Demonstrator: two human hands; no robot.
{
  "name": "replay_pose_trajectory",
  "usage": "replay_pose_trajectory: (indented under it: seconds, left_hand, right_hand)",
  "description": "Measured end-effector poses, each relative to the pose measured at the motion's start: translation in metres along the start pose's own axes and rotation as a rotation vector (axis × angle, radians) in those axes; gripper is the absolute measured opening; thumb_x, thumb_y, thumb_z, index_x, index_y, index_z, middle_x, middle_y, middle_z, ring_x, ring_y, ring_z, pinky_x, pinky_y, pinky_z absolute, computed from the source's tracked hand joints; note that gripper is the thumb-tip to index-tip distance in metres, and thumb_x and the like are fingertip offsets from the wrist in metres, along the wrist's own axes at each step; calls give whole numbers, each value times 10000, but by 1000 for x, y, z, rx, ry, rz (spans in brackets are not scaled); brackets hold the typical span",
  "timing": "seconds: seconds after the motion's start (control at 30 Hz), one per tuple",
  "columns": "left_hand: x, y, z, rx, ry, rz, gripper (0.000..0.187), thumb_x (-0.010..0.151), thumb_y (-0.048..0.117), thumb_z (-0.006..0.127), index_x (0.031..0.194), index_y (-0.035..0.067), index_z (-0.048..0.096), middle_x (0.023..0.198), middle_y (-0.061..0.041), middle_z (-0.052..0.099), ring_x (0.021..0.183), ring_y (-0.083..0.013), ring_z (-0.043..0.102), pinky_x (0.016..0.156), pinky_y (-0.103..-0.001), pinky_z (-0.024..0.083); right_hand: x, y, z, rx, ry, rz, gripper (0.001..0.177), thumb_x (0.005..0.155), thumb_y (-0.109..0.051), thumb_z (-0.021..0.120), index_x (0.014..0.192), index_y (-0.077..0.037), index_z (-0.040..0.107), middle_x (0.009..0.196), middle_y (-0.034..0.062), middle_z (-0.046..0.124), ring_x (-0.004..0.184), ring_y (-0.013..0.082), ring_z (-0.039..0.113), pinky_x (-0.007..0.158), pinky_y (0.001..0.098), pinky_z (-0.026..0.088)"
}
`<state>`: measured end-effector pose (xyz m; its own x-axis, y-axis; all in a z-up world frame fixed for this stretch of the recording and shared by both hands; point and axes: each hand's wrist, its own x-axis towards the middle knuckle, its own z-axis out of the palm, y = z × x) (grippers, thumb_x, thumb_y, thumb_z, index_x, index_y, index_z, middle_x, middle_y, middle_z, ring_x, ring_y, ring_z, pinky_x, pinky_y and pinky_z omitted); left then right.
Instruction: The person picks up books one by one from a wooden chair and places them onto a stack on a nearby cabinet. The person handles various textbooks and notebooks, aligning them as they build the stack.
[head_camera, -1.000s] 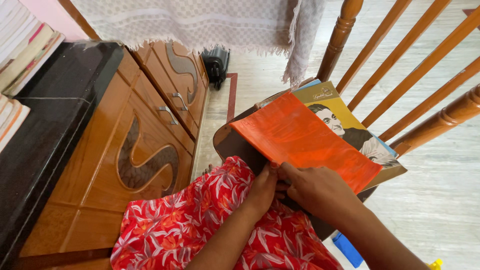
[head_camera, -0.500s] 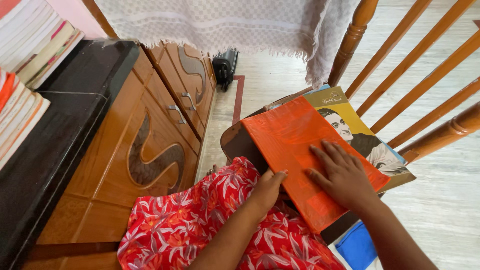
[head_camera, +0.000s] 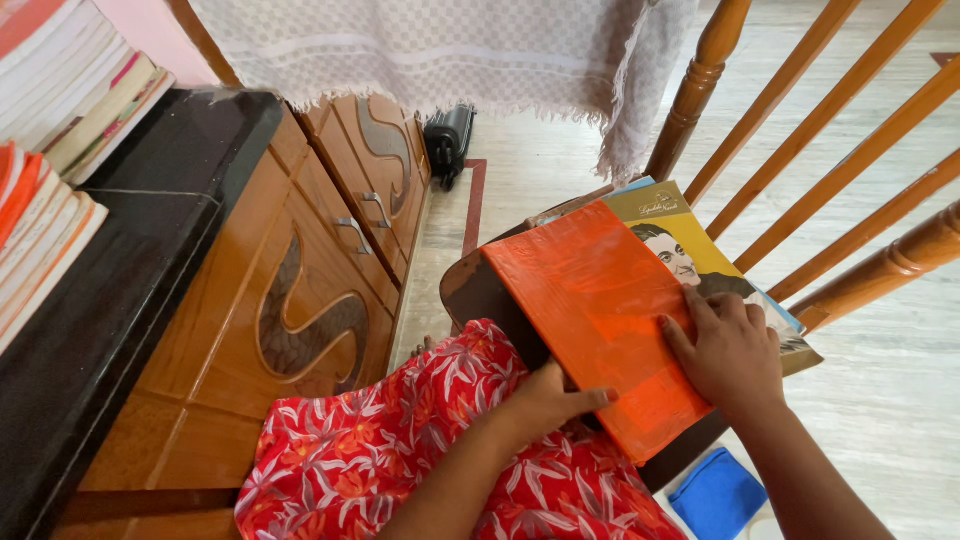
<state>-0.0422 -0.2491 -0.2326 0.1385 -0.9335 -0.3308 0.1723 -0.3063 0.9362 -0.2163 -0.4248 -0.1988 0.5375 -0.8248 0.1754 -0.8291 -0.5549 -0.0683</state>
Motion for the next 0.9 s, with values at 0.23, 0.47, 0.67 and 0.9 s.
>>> replay_pose_trajectory:
  seconds: [0.23, 0.47, 0.67, 0.9]
  left_hand:
    - [-11, 1, 2, -166, -29, 129, 695, 832, 133, 721, 1452, -19, 447, 1341, -129, 639, 1207, -211, 625, 1033, -307, 493]
    - [-65, 9, -24, -747, 208, 136, 711, 745, -15, 506, 1442, 113, 451, 1263, -92, 627, 1102, -222, 655, 980, -380, 533]
    - [-132, 21, -51, -554, 458, 229, 671, 771, -14, 542, 1440, 47, 529, 1154, -116, 663, 986, -208, 628, 862, -336, 532]
    - [-274, 72, -61, -419, 619, 670, 887, 738, -51, 532, 1615, 28, 428, 1357, -136, 653, 1091, -194, 626, 875, -307, 488]
  right_hand:
    - [-8, -1, -4, 181, -21, 37, 570, 911, -528, 627, 1417, -265, 644, 1257, 170, 616, 1196, 390, 572, 986, 493, 498]
    - [-34, -17, 9, 651, -28, -94, 557, 866, -412, 701, 1372, -183, 655, 1222, 190, 632, 1116, 325, 648, 931, 411, 516]
    - [-41, -68, -12, 1139, -276, -62, 673, 872, -314, 657, 1502, -155, 486, 1363, 93, 591, 1053, 255, 645, 881, 387, 542]
    - [-66, -137, -45, 1402, -843, -180, 628, 1021, -337, 517, 1596, -186, 315, 1352, 76, 593, 1127, 171, 586, 921, 358, 478]
